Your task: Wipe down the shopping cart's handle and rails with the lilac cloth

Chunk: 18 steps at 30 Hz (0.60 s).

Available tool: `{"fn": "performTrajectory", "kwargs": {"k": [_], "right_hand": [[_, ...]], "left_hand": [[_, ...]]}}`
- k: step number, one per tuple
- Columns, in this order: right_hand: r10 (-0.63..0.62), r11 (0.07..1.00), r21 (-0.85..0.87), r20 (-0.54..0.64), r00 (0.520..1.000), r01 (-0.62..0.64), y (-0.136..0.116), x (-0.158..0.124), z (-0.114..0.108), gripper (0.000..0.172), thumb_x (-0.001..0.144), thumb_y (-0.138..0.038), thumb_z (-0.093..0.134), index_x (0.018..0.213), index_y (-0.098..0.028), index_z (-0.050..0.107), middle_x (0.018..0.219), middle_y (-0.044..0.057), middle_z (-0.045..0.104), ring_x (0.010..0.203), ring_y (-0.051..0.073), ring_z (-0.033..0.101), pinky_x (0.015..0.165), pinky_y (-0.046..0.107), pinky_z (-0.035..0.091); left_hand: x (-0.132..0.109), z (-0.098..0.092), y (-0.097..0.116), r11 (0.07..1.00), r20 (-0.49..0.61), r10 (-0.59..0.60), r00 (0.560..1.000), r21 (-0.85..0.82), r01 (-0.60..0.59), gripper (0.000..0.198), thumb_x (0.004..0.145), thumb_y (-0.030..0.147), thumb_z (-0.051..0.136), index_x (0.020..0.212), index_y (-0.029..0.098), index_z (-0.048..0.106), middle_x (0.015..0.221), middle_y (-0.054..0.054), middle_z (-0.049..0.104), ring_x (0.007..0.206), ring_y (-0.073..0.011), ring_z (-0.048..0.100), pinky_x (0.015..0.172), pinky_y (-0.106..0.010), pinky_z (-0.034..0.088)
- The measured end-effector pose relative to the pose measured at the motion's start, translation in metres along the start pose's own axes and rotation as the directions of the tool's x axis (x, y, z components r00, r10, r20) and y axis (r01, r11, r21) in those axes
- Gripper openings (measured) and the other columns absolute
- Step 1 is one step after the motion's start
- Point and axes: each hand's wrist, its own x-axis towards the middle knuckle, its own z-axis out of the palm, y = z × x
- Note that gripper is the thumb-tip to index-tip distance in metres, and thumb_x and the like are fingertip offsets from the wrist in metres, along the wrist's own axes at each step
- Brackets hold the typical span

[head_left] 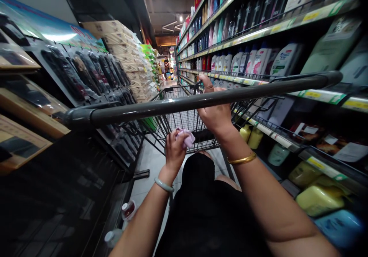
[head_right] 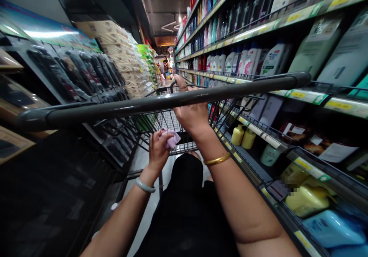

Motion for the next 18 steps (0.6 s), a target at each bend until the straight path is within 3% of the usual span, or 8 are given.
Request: {"fn": "performTrajectory", "kwargs": {"k": [7,14,18], "right_hand": [[0.017,1.000,0.026,0.014,1.000,-0.018,-0.001,-0.002,-0.004,0.065,0.101,-0.034,0.046,0.162,-0.018,0.029,0.121,0.015,0.069,0.109,0.031,0.062,0.109,0.050,0.043],[0.011,0.999,0.032,-0.022,1.000,-0.010,0.001,-0.003,-0.002,0.066,0.101,-0.040,0.046,0.161,-0.017,0.030,0.115,0.015,0.070,0.105,0.032,0.063,0.108,0.053,0.043],[0.011,1.000,0.022,-0.025,1.000,-0.011,0.002,-0.004,-0.001,0.065,0.100,-0.038,0.045,0.161,-0.017,0.031,0.109,0.014,0.070,0.104,0.032,0.063,0.108,0.054,0.042]], "left_hand": [[0.025,-0.039,-0.014,0.998,-0.291,-0.057,0.955,0.002,0.060,0.031,0.088,0.020,0.072,0.118,0.026,0.073,0.126,-0.009,0.054,0.122,-0.0248,0.057,0.108,-0.044,0.050],[-0.009,-0.032,-0.032,0.999,-0.200,-0.033,0.979,0.011,0.036,0.024,0.088,0.019,0.069,0.111,0.022,0.075,0.114,-0.010,0.064,0.108,-0.0246,0.065,0.095,-0.043,0.057],[0.003,-0.057,-0.025,0.998,-0.264,-0.068,0.962,-0.016,0.066,0.024,0.090,0.024,0.069,0.114,0.023,0.073,0.116,-0.010,0.062,0.112,-0.0249,0.063,0.098,-0.044,0.055]]}}
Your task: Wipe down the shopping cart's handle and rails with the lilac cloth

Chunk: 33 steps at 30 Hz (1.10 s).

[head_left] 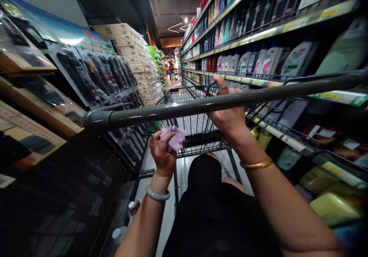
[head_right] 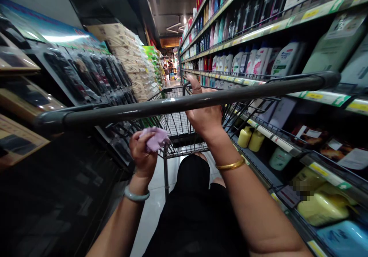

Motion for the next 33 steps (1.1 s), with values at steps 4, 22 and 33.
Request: {"fn": "performTrajectory", "kwargs": {"k": [4,22,33], "right_hand": [[0.009,1.000,-0.011,-0.011,1.000,-0.009,-0.001,-0.002,-0.002,0.068,0.101,-0.042,0.046,0.162,-0.020,0.028,0.116,0.015,0.070,0.111,0.035,0.062,0.111,0.056,0.040],[0.006,0.999,-0.033,-0.003,1.000,-0.006,0.001,-0.003,-0.002,0.069,0.102,-0.044,0.045,0.164,-0.021,0.025,0.117,0.014,0.069,0.110,0.033,0.061,0.108,0.053,0.042],[0.004,1.000,-0.016,-0.053,0.999,-0.005,0.001,-0.003,0.000,0.065,0.100,-0.042,0.046,0.159,-0.018,0.035,0.100,0.010,0.068,0.094,0.030,0.062,0.103,0.052,0.045]], "left_hand": [[0.025,-0.013,0.001,1.000,-0.143,0.009,0.990,0.007,-0.008,0.031,0.089,0.030,0.074,0.119,0.025,0.072,0.124,-0.011,0.058,0.121,-0.0263,0.058,0.106,-0.045,0.050],[-0.033,0.015,-0.024,0.988,0.121,-0.013,0.993,0.156,-0.006,0.026,0.092,0.021,0.065,0.114,0.026,0.077,0.119,-0.011,0.067,0.116,-0.0257,0.061,0.103,-0.043,0.051],[-0.033,-0.016,-0.025,0.994,-0.023,-0.057,0.998,0.096,0.059,0.023,0.093,0.025,0.066,0.115,0.025,0.070,0.115,-0.009,0.063,0.112,-0.0252,0.063,0.097,-0.043,0.056]]}}
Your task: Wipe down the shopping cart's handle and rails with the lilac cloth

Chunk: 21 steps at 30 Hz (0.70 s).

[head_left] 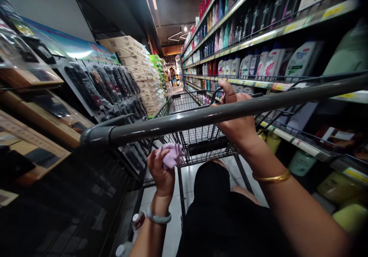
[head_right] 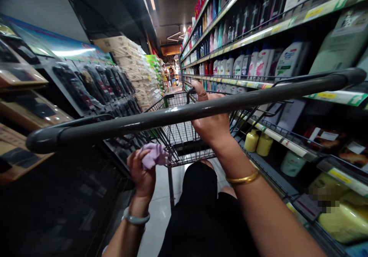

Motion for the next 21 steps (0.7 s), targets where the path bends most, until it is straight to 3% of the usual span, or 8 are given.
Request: {"fn": "performTrajectory", "kwargs": {"k": [4,9,11,14,16,17,19,21], "right_hand": [[-0.005,1.000,-0.003,-0.014,1.000,0.005,0.000,0.000,-0.002,0.063,0.101,-0.043,0.045,0.158,-0.018,0.037,0.100,0.011,0.068,0.095,0.031,0.062,0.102,0.052,0.046],[-0.013,1.000,0.002,-0.026,1.000,0.013,0.001,-0.002,-0.002,0.063,0.100,-0.042,0.047,0.158,-0.018,0.036,0.100,0.012,0.069,0.095,0.032,0.063,0.100,0.053,0.046],[-0.009,1.000,0.007,-0.020,1.000,0.009,0.000,-0.002,-0.003,0.064,0.100,-0.042,0.048,0.158,-0.018,0.036,0.100,0.012,0.069,0.095,0.032,0.063,0.100,0.053,0.046],[0.005,1.000,0.011,0.001,1.000,-0.005,0.000,-0.001,-0.004,0.065,0.100,-0.044,0.046,0.159,-0.018,0.036,0.102,0.013,0.069,0.098,0.033,0.063,0.101,0.055,0.045],[0.010,1.000,0.021,0.002,1.000,-0.010,-0.001,-0.002,-0.005,0.064,0.100,-0.044,0.045,0.159,-0.020,0.036,0.104,0.013,0.069,0.100,0.033,0.063,0.103,0.055,0.045],[0.012,1.000,0.028,-0.004,1.000,-0.012,-0.001,-0.002,-0.006,0.064,0.101,-0.044,0.044,0.159,-0.021,0.036,0.104,0.013,0.069,0.099,0.033,0.063,0.103,0.055,0.045],[0.020,0.999,0.039,-0.020,1.000,-0.019,-0.002,-0.002,-0.006,0.062,0.101,-0.044,0.043,0.159,-0.021,0.037,0.103,0.012,0.069,0.099,0.033,0.064,0.105,0.056,0.044],[0.026,0.999,0.043,-0.031,0.999,-0.025,-0.002,-0.002,-0.005,0.062,0.101,-0.045,0.042,0.158,-0.021,0.038,0.103,0.012,0.070,0.099,0.033,0.064,0.106,0.057,0.044]], "left_hand": [[0.024,-0.010,0.017,0.999,-0.070,0.015,0.997,-0.031,-0.018,0.024,0.090,0.025,0.071,0.114,0.026,0.071,0.118,-0.009,0.061,0.118,-0.0253,0.061,0.102,-0.044,0.053],[0.006,0.000,0.009,0.992,0.082,0.125,0.989,0.021,-0.127,0.025,0.090,0.015,0.064,0.111,0.024,0.074,0.120,-0.010,0.061,0.113,-0.0243,0.063,0.097,-0.041,0.055],[-0.002,-0.006,0.005,0.993,0.126,0.116,0.985,0.007,-0.118,0.024,0.090,0.015,0.063,0.110,0.023,0.075,0.116,-0.010,0.063,0.110,-0.0244,0.063,0.094,-0.040,0.055],[0.010,-0.032,0.014,0.992,0.031,0.127,0.991,0.023,-0.128,0.025,0.088,0.017,0.071,0.111,0.025,0.072,0.113,-0.007,0.063,0.110,-0.0248,0.063,0.095,-0.042,0.054],[0.033,-0.052,0.026,0.975,-0.113,0.215,0.970,0.087,-0.206,0.029,0.082,0.016,0.078,0.108,0.026,0.071,0.114,-0.006,0.060,0.112,-0.0245,0.062,0.096,-0.043,0.054],[0.046,-0.059,0.031,0.969,-0.129,0.214,0.968,0.155,-0.193,0.031,0.080,0.015,0.081,0.107,0.025,0.070,0.118,-0.006,0.058,0.116,-0.0248,0.061,0.098,-0.042,0.053],[0.067,-0.065,0.038,0.979,-0.212,0.146,0.966,0.169,-0.111,0.031,0.081,0.011,0.078,0.108,0.024,0.071,0.123,-0.008,0.055,0.119,-0.0246,0.060,0.100,-0.042,0.052],[0.074,-0.064,0.037,0.987,-0.175,0.113,0.978,0.129,-0.091,0.033,0.083,0.010,0.075,0.113,0.024,0.070,0.122,-0.008,0.056,0.122,-0.0253,0.058,0.102,-0.043,0.050]]}}
